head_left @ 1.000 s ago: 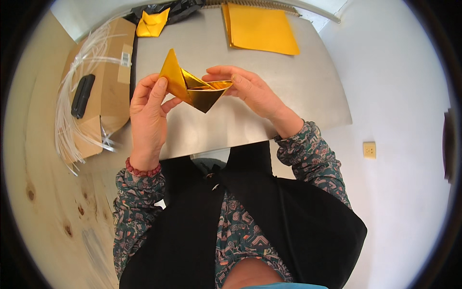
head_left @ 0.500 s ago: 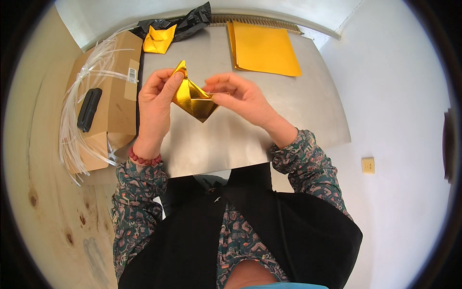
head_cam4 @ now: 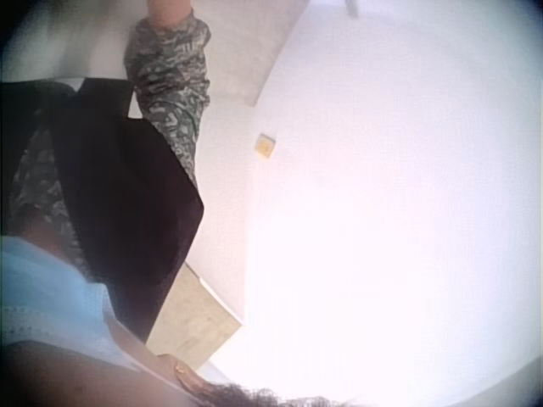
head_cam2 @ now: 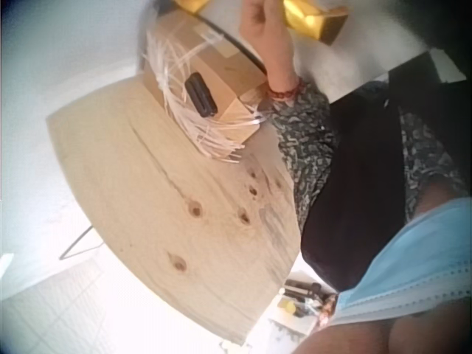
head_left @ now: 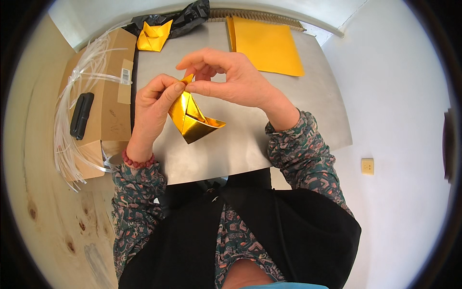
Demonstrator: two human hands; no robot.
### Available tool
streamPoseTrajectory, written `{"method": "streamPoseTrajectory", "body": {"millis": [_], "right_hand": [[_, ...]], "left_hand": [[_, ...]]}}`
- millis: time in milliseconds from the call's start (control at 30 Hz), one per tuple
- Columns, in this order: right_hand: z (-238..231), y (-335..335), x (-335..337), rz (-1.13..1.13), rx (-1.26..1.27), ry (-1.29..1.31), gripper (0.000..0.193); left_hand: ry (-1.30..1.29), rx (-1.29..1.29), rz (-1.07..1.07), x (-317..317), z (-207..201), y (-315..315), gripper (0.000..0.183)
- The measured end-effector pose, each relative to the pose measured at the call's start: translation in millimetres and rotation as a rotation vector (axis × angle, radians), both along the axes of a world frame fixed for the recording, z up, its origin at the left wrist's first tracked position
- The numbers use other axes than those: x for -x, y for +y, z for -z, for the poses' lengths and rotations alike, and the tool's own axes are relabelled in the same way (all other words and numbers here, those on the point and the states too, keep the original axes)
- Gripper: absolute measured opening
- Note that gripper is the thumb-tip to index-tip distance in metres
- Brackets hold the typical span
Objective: The person folds a yellow sheet of paper by hand on a metal table, making multiple creases and shaping it into a small origami object. The finished piece is placed on the table alongside other completed yellow and black folded items.
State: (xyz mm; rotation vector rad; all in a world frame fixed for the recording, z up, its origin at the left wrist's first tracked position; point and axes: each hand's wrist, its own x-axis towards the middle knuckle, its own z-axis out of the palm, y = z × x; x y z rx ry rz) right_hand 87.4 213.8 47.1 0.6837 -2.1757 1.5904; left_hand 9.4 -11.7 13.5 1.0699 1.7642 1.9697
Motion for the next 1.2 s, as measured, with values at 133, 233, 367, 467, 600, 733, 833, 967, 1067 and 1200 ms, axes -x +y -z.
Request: {"method": "streamPoseTrajectory", "body": {"millis": [133,233,367,467,600,733,833,967,1067,1200], "right_hand": [[2.3,-2.1,-0.8,-0.001,0.014,-0.038,0.016],[2.2,-3.1,-4.5,0.011,-0.011,-0.022,0.010],[2.4,-6.8,-4.9,-0.003,0.048,-0.078,0.010],[4.0,-8.9,-3.1,-0.054,0.164,-0.167,0.013],[6.4,-5.5,2.9,-0.068,0.158,-0.219,0.015],[10.6,2.5,11.2,-0.157,0.212,-0.253,0.015],[14.5,10.2,16.5,-0.086,0.245,-0.231,0.029],[21.2,18.8,22.5,-0.011,0.306,-0.281,0.041],[32.1,14.6,22.5,-0.102,0.261,-0.354,0.038],[53.1,-4.7,21.0,-0.132,0.207,-0.423,0.032]], "left_hand": [[0.060,0.002,-0.021,-5.3,-0.5,0.6,0.017],[0.118,-0.008,-0.047,-10.0,-0.9,2.7,0.015],[0.178,-0.048,-0.036,-12.9,-0.6,2.7,0.013],[0.278,-0.065,-0.034,-12.8,-0.9,4.1,0.011],[0.104,-0.058,-0.064,-17.2,-0.1,9.3,0.014],[-0.050,-0.057,-0.102,-14.3,7.3,11.4,0.019],[-0.120,-0.031,-0.048,0.2,12.5,0.6,0.020],[-0.202,-0.296,-0.237,15.0,22.1,-2.9,0.022],[-0.189,-0.352,-0.325,17.4,20.6,-1.3,0.024],[-0.192,-0.266,-0.462,11.7,17.0,4.2,0.025]]}}
